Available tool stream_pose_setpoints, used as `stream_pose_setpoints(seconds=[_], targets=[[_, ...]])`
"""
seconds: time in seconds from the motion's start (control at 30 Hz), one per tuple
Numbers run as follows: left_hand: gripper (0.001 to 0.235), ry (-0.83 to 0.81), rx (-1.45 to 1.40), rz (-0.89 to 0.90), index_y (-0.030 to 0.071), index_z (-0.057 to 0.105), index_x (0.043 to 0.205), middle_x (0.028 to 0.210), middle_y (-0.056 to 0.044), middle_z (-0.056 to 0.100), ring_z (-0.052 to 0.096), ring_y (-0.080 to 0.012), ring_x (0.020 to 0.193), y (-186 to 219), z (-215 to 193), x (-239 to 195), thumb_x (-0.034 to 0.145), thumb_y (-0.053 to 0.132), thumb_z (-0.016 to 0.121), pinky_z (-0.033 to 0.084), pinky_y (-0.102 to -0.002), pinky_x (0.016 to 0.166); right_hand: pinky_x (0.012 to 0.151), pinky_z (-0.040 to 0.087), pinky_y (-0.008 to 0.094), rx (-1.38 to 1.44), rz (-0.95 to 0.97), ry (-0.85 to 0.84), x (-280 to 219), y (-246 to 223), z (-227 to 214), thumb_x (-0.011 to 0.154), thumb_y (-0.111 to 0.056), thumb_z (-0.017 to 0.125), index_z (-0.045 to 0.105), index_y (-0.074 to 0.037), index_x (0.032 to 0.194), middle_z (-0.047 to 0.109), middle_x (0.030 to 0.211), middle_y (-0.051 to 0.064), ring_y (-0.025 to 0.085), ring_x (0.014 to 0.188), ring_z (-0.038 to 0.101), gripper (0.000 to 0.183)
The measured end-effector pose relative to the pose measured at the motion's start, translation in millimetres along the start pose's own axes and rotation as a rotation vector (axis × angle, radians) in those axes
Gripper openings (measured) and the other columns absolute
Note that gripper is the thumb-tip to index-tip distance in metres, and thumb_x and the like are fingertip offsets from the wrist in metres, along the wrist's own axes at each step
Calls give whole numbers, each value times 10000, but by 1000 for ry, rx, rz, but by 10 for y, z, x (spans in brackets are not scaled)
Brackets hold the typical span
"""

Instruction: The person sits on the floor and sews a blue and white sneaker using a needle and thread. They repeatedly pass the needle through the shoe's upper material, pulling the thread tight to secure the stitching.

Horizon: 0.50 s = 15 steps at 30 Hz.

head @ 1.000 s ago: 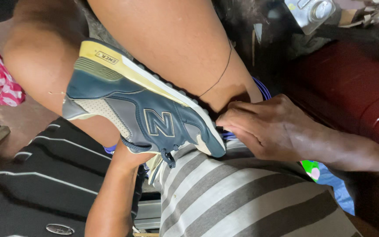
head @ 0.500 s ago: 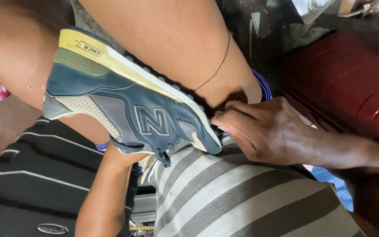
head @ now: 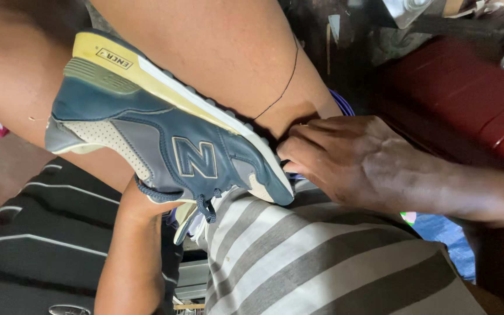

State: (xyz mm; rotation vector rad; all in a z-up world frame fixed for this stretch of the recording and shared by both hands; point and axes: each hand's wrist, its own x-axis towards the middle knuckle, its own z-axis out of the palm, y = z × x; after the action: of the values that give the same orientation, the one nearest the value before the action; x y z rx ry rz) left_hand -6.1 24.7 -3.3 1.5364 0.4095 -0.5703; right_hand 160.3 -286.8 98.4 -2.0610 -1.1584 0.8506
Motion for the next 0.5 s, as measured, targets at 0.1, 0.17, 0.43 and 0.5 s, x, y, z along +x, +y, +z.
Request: stream_pose_setpoints(seconds=[0.1, 0.17, 0.43, 0.5], targets=[[267, 0, -7, -6, 7, 681, 1059, 982, -33, 704, 653, -137, 890, -19, 11, -18, 812, 22, 781, 547, -290, 820, 641, 580, 340, 57, -30, -38, 60, 128, 13, 906, -200, 673, 661, -89, 981, 688, 896, 44, 188, 755, 698, 135], [258, 2, -14, -12, 5, 683, 1053, 975, -33, 704, 653, -137, 885, -42, 18, -16, 814, 19, 776, 546, -288, 818, 633, 579, 341, 40, -44, -41, 80, 186, 29, 916, -274, 665, 661, -117, 917, 676, 851, 17, 173, 723, 690, 158], [220, -12, -25, -6, -2, 687, 1030, 949, -33, 707, 654, -137, 863, -63, 48, 61, 822, 9, 759, 540, -281, 806, 557, 536, 350, -167, -48, 62, 66, 243, 92, 960, -463, 628, 599, -144, 736, 627, 695, -2, 177, 645, 665, 391], [211, -11, -29, -4, -4, 688, 1025, 943, -33, 708, 654, -137, 858, -77, 67, 74, 825, 6, 755, 539, -280, 803, 522, 502, 369, -172, -39, 106, 25, 263, 105, 946, -493, 654, 581, -136, 690, 591, 634, 12, 200, 603, 646, 445]])
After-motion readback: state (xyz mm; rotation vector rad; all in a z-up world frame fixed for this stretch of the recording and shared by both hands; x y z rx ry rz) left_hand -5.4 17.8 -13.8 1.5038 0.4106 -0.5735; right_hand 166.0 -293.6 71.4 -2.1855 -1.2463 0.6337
